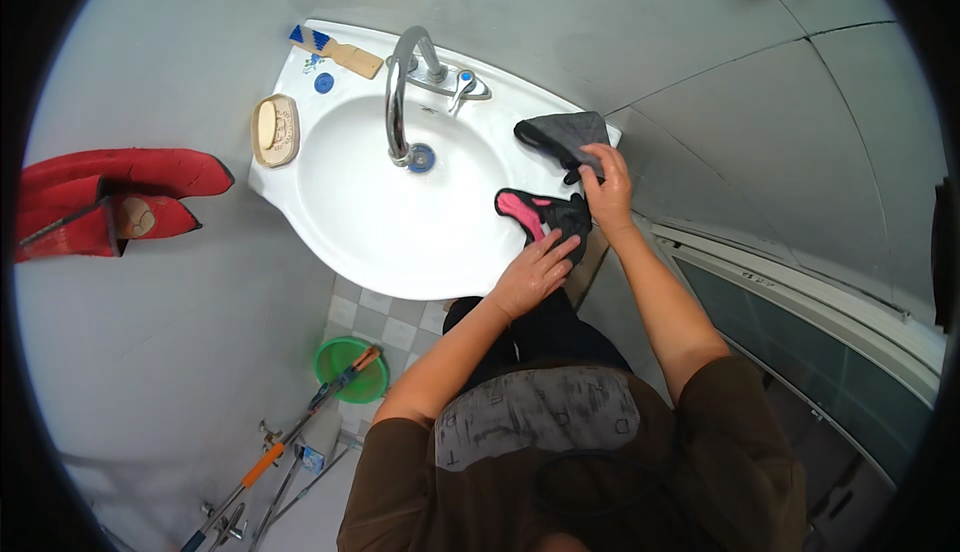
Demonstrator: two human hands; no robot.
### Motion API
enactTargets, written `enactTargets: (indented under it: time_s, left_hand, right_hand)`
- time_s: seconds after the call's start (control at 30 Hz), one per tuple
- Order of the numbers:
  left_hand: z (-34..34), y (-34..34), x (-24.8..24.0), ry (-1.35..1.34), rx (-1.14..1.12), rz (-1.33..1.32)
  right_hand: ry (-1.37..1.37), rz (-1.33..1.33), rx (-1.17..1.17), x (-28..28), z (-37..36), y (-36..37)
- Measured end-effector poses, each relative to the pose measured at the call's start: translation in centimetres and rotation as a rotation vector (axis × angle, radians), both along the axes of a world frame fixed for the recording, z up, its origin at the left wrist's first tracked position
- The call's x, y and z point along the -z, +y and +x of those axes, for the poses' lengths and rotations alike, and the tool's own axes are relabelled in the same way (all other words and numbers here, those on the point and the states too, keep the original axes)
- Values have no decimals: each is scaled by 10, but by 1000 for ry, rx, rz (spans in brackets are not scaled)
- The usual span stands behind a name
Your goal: The person washes a pink and black garment by hand in a sink, rubbing it under running water and wringing it out.
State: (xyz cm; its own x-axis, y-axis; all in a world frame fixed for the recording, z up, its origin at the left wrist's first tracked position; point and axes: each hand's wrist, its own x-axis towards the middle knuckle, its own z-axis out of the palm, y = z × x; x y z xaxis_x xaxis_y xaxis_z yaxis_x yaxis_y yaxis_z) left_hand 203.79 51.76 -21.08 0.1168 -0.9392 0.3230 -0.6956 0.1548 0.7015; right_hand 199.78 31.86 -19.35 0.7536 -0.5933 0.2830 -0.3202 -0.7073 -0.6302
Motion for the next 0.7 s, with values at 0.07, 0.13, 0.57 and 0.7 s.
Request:
enactTargets:
  time_s: [0.07, 0.13, 0.57, 0.7]
  left_hand:
    - [11, -18, -1, -93, -12, 54]
    - [17, -33, -1, -221, -87, 121]
    - [95, -127, 2, -379, -525, 147]
    - [99, -119, -1, -351, -537, 146]
  right_hand:
    - [-244, 161, 158, -5, -4, -2]
    - [-348, 241, 232, -16, -9, -3]
    - [-433, 367, 278, -28, -26, -14]
    - [-395, 325, 242, -25, -26, -19]
